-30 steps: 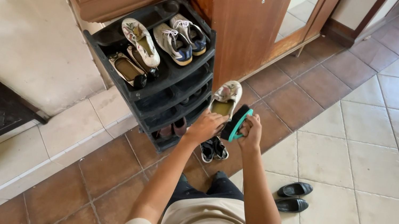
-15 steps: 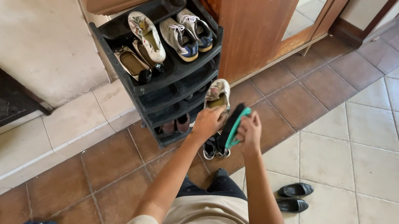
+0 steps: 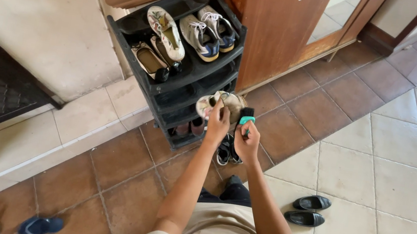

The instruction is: The person holds a floral-patterned slip-on shoe and scrubs its exterior with a green-handled brush. The person rotates the shoe to clean different sides while standing in front of a shoe rack.

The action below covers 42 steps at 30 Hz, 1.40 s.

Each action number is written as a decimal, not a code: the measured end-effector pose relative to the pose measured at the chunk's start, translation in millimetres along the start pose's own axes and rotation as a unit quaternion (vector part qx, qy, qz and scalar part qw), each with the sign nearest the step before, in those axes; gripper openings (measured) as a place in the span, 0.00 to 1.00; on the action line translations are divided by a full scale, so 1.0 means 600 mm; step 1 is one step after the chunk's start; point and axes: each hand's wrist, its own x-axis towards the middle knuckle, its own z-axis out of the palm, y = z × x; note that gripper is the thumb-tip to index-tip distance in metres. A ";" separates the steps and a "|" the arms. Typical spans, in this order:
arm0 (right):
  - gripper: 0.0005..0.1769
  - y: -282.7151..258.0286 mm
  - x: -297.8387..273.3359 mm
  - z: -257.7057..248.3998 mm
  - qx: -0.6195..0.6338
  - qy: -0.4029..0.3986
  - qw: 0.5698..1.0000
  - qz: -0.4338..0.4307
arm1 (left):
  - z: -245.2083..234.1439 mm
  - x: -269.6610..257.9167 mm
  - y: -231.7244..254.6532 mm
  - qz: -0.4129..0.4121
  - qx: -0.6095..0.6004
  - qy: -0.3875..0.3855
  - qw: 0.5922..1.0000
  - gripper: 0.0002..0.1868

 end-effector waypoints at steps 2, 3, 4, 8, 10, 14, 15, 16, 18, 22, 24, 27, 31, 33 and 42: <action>0.20 -0.032 0.017 0.008 0.002 0.003 1.000 -0.020 | -0.007 -0.002 0.027 -0.003 -0.027 0.006 1.000 0.30; 0.21 -0.049 0.025 0.011 0.002 0.009 0.999 -0.039 | -0.010 -0.004 0.040 -0.007 -0.055 0.009 0.998 0.32; 0.21 -0.050 0.029 0.016 0.004 0.006 0.999 -0.039 | -0.010 0.007 0.019 -0.007 -0.054 0.013 0.998 0.32; 0.20 -0.008 0.001 0.040 0.007 -0.006 0.997 -0.074 | -0.024 0.012 0.035 -0.023 -0.144 0.058 0.988 0.27; 0.19 0.013 -0.019 0.048 0.004 -0.022 0.997 -0.073 | -0.033 0.002 0.072 -0.017 -0.143 0.072 0.987 0.25; 0.20 -0.022 -0.006 0.048 0.030 -0.035 0.996 -0.070 | -0.036 0.009 0.019 -0.017 -0.140 0.086 0.986 0.28; 0.20 -0.040 -0.002 0.043 0.031 -0.037 0.996 -0.071 | -0.033 0.006 -0.016 -0.018 -0.130 0.086 0.988 0.30; 0.20 -0.044 0.003 0.041 0.030 -0.038 0.996 -0.068 | -0.036 0.004 0.004 -0.021 -0.130 0.087 0.987 0.30; 0.23 -0.049 0.013 0.044 0.046 -0.049 0.995 -0.073 | -0.047 0.004 0.042 -0.004 -0.221 0.076 0.972 0.31; 0.23 -0.012 -0.026 0.047 0.062 -0.072 0.993 -0.066 | -0.049 -0.018 0.099 -0.028 -0.225 0.118 0.967 0.29; 0.21 0.008 -0.041 0.046 0.051 -0.075 0.994 -0.060 | -0.052 -0.014 0.090 -0.055 -0.263 0.129 0.954 0.28; 0.23 -0.030 -0.025 0.052 0.074 -0.077 0.992 -0.068 | -0.059 -0.006 0.043 -0.061 -0.250 0.135 0.957 0.28; 0.24 -0.069 -0.003 0.065 0.083 -0.081 0.989 -0.090 | -0.057 -0.010 0.021 -0.103 -0.305 0.132 0.937 0.28; 0.24 -0.062 -0.012 0.066 0.098 -0.092 0.987 -0.088 | -0.071 -0.031 0.095 -0.147 -0.337 0.164 0.915 0.27; 0.22 -0.056 -0.034 0.056 0.083 -0.060 0.992 -0.071 | -0.063 -0.033 0.062 -0.152 -0.335 0.163 0.916 0.25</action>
